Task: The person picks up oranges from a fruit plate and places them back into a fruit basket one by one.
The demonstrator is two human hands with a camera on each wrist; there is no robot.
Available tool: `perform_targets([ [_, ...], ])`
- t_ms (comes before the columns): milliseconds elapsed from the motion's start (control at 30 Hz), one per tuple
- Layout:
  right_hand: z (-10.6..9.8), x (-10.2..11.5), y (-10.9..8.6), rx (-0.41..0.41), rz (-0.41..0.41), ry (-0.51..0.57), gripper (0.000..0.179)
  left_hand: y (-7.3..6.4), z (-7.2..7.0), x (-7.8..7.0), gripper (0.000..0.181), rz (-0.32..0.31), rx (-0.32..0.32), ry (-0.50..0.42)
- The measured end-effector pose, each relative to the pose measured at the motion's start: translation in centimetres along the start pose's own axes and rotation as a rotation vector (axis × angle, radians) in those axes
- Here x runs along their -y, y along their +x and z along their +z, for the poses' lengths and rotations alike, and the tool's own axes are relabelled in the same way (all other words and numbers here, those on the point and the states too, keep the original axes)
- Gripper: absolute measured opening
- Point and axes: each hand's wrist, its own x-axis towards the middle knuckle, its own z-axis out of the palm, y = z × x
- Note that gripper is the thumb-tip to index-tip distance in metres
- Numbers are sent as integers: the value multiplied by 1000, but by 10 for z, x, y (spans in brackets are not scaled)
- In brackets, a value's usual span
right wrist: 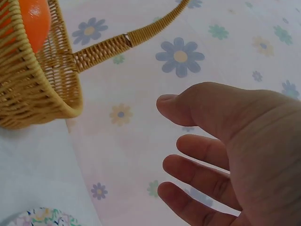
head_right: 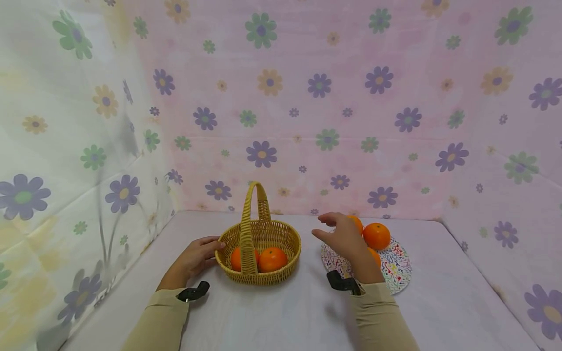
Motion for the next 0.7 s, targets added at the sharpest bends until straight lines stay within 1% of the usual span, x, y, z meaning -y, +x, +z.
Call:
perform_targets([
  [100, -8, -6, 0, -12, 15, -9, 51, 1, 0, 1, 57, -3, -3, 1],
  [167, -13, -11, 0, -5, 27, -11, 51, 1, 0, 1, 57, -3, -5, 5],
  [333, -29, -23, -5, 54, 38, -8, 51, 2, 1, 1, 55, -5, -13, 17],
  [433, -38, -29, -8, 76, 61, -11, 59, 2, 1, 1, 55, -12, -14, 20],
  [567, -48, -36, -12, 81, 118, -13, 73, 2, 0, 1, 55, -8, -10, 14],
  [700, -57, -48, -15, 93, 148, -3, 76, 3, 0, 1, 54, 2, -3, 13],
])
